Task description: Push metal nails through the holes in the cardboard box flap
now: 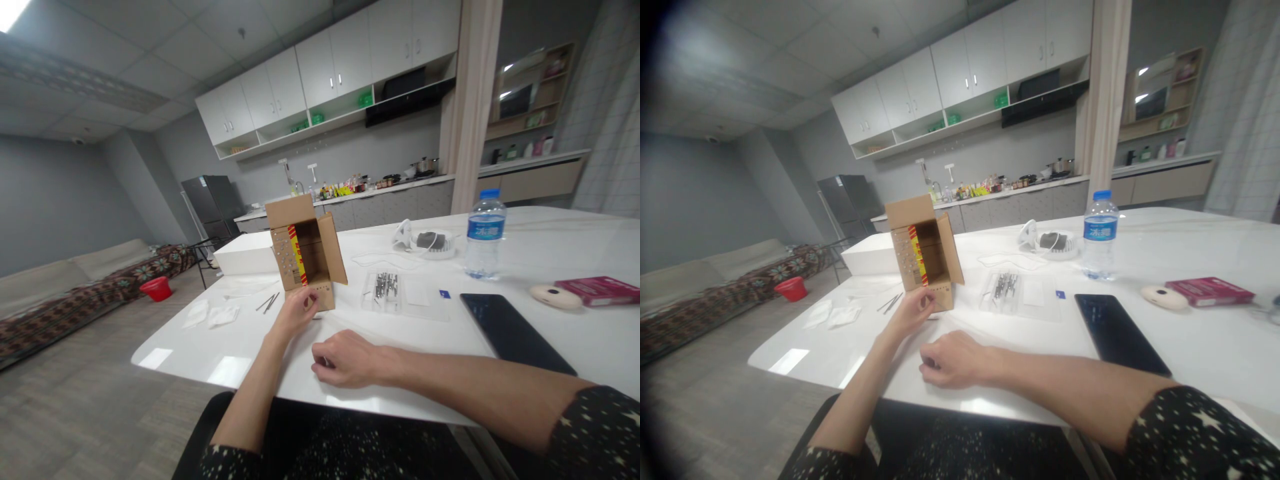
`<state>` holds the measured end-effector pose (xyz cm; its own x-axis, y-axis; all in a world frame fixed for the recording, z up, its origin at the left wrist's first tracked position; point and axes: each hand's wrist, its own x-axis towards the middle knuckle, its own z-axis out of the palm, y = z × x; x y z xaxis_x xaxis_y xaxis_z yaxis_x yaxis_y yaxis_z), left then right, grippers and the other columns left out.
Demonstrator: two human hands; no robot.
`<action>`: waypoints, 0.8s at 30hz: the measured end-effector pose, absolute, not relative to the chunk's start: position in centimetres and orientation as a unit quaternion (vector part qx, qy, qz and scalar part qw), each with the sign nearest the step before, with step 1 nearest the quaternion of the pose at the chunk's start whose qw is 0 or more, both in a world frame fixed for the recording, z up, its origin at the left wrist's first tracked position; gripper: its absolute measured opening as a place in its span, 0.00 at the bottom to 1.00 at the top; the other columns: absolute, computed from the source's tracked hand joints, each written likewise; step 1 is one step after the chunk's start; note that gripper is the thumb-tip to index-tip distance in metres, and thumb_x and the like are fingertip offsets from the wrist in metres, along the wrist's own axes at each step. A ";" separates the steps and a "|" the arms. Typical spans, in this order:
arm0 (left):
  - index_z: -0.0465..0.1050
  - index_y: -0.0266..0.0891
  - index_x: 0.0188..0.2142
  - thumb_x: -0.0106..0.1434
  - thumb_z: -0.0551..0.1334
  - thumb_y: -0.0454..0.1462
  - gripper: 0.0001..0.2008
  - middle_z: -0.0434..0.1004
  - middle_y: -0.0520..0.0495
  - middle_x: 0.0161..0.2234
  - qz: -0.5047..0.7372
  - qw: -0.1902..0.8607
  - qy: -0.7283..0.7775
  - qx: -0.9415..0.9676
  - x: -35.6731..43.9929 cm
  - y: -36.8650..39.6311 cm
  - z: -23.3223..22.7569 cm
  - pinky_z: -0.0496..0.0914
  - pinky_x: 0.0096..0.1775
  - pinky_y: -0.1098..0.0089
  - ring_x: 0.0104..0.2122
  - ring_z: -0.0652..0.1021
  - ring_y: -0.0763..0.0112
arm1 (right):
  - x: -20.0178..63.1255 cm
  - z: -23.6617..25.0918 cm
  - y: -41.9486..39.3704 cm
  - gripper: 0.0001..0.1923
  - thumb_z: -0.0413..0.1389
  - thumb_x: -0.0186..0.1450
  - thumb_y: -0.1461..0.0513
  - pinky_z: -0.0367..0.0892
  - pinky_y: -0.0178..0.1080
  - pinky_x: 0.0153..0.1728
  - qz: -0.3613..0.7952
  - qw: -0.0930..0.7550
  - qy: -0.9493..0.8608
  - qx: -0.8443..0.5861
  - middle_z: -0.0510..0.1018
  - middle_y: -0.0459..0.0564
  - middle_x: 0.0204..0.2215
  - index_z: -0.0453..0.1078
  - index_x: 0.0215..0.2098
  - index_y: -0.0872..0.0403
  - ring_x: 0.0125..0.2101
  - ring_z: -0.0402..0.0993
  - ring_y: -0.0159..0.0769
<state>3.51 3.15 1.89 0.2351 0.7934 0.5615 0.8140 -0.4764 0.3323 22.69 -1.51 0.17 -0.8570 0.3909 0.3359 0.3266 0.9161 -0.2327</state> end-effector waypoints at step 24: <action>0.72 0.39 0.34 0.61 0.58 0.32 0.04 0.76 0.50 0.31 -0.327 0.021 -0.504 -0.799 3.7 3.2 1.7 0.66 0.33 0.72 0.28 0.71 0.74 | 22.6 0.1 -1.4 0.13 0.51 0.67 0.57 0.46 0.35 0.23 0.073 0.188 -0.962 -0.184 0.75 0.44 0.22 0.69 0.29 0.55 0.20 0.59 0.28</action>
<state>3.72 3.24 1.66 0.2776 0.7917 0.5442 0.8196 -0.4906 0.2958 22.60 -1.41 0.09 -0.8617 0.3815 0.3347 0.3269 0.9217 -0.2090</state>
